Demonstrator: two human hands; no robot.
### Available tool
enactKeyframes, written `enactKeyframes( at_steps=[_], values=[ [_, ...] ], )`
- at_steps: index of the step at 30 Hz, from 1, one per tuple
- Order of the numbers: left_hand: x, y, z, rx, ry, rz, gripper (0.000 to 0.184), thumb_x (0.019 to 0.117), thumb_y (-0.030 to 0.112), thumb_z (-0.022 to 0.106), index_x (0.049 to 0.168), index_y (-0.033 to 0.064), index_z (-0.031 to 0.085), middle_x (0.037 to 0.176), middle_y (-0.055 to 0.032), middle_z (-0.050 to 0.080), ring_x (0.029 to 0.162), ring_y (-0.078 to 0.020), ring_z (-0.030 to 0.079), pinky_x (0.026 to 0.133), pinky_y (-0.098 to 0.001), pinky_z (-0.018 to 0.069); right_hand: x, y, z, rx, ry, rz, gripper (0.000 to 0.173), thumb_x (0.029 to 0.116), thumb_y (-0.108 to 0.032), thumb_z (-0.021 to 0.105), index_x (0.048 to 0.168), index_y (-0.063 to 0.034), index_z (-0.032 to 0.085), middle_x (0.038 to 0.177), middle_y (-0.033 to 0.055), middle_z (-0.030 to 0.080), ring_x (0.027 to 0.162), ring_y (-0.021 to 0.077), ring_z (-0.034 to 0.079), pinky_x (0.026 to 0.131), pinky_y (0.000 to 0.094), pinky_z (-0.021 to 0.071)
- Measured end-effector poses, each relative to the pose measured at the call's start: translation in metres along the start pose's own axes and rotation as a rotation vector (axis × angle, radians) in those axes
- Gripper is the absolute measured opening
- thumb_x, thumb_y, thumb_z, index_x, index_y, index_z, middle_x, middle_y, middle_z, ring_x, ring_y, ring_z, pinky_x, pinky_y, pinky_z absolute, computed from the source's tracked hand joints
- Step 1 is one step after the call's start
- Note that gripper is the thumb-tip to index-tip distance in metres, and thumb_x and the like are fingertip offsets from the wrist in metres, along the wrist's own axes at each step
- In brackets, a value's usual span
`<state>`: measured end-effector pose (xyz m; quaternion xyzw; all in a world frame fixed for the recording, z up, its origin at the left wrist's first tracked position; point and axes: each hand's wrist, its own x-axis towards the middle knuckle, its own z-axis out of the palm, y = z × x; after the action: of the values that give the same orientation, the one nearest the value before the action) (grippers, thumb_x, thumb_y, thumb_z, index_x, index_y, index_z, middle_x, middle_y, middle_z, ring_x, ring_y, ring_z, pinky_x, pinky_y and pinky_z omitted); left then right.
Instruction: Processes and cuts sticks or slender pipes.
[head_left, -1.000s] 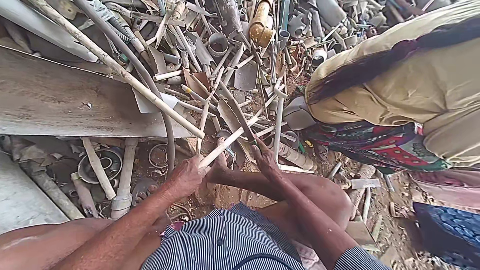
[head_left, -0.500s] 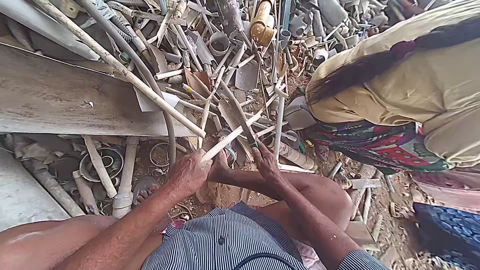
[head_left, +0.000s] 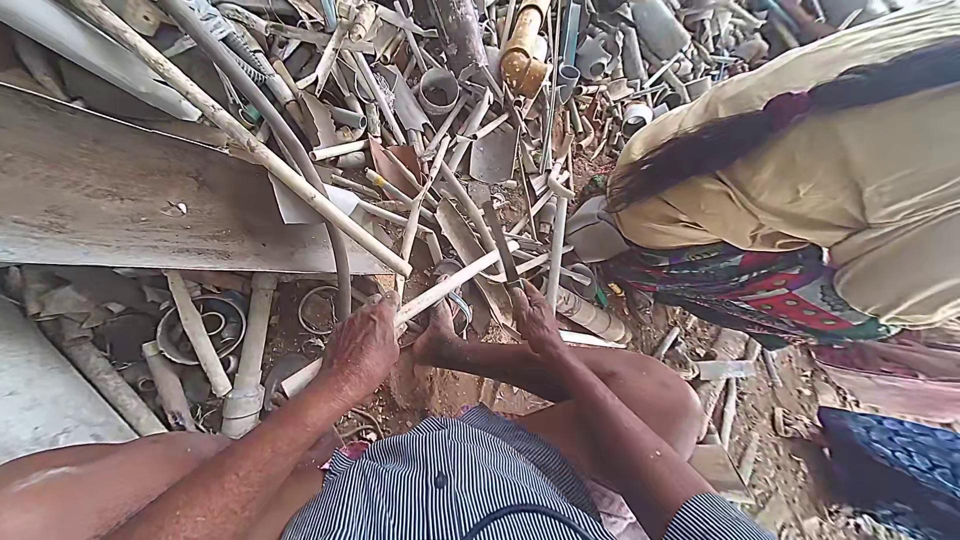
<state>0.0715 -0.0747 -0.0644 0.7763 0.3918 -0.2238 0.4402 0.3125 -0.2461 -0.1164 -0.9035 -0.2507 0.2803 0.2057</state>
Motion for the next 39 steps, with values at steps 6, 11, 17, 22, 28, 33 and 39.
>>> enactKeyframes(
  at_steps=[6, 11, 17, 22, 28, 33, 39],
  values=[
    [0.0, 0.0, -0.002, 0.089, 0.066, 0.035, 0.039, 0.1027, 0.01, 0.056, 0.141, 0.0001, 0.053, 0.137, -0.0257, 0.057, 0.125, -0.0424, 0.058, 0.101, -0.0557, 0.0461, -0.039, -0.023, 0.033, -0.09, -0.12, -0.163, 0.048, 0.1092, -0.023, 0.041, 0.148, 0.0048, 0.048, 0.111, 0.0269, 0.07, 0.098, 0.0371, 0.069, 0.092, 0.0531, 0.051],
    [0.002, -0.008, 0.002, 0.13, 0.16, 0.087, 0.035, 0.1025, 0.009, 0.056, 0.136, -0.0008, 0.058, 0.134, -0.0261, 0.06, 0.122, -0.0441, 0.06, 0.098, -0.0573, 0.0479, -0.067, -0.03, 0.043, -0.164, -0.219, -0.409, 0.048, 0.1067, -0.026, 0.044, 0.143, 0.0033, 0.055, 0.102, 0.0232, 0.072, 0.089, 0.0381, 0.072, 0.081, 0.0556, 0.0552],
    [0.013, -0.024, -0.004, 0.265, 0.231, 0.196, 0.027, 0.0996, 0.005, 0.059, 0.126, 0.0003, 0.066, 0.121, -0.0236, 0.066, 0.114, -0.0437, 0.062, 0.097, -0.0607, 0.0408, 0.013, -0.005, -0.046, 0.045, 0.147, 0.048, 0.033, 0.1068, -0.023, 0.055, 0.122, 0.0059, 0.059, 0.081, 0.0092, 0.057, 0.064, 0.0149, 0.053, 0.065, 0.0351, 0.0485],
    [0.026, -0.035, -0.011, 0.268, 0.376, 0.409, 0.02, 0.0956, 0.001, 0.064, 0.112, 0.0037, 0.075, 0.11, -0.0194, 0.072, 0.108, -0.0435, 0.065, 0.105, -0.0692, 0.0327, 0.004, -0.035, -0.053, -0.015, -0.011, -0.162, 0.031, 0.0926, -0.015, 0.073, 0.112, 0.0067, 0.062, 0.087, 0.0122, 0.062, 0.074, 0.016, 0.059, 0.073, 0.0366, 0.0507],
    [0.034, -0.038, -0.027, 0.346, 0.613, 0.768, 0.02, 0.0849, -0.008, 0.072, 0.098, 0.0054, 0.079, 0.093, -0.015, 0.074, 0.096, -0.0399, 0.07, 0.105, -0.0718, 0.0358, -0.007, -0.041, -0.028, -0.014, -0.554, -0.267, 0.032, 0.0901, -0.019, 0.072, 0.112, 0.0012, 0.061, 0.089, 0.0012, 0.062, 0.074, 0.0028, 0.057, 0.072, 0.0221, 0.0494],
    [0.045, -0.035, -0.037, 0.387, 0.732, 0.92, 0.02, 0.0852, -0.011, 0.07, 0.098, 0.0021, 0.078, 0.1, -0.0151, 0.075, 0.105, -0.0391, 0.069, 0.111, -0.0747, 0.0287, -0.039, -0.035, -0.02, 0.402, -0.665, -0.128, 0.03, 0.0762, -0.012, 0.08, 0.096, -0.0147, 0.058, 0.071, -0.0106, 0.064, 0.053, -0.0017, 0.056, 0.049, 0.0149, 0.0472],
    [0.028, -0.014, -0.013, -0.092, 0.952, 0.533, 0.025, 0.0999, 0.005, 0.059, 0.12, -0.0046, 0.07, 0.114, -0.0201, 0.071, 0.107, -0.0337, 0.07, 0.096, -0.0501, 0.0534, -0.06, -0.044, 0.003, 0.814, -0.404, -0.071, 0.027, 0.0787, -0.001, 0.075, 0.099, -0.007, 0.057, 0.074, -0.0004, 0.068, 0.056, 0.0075, 0.063, 0.053, 0.0229, 0.0555]
  ],
)
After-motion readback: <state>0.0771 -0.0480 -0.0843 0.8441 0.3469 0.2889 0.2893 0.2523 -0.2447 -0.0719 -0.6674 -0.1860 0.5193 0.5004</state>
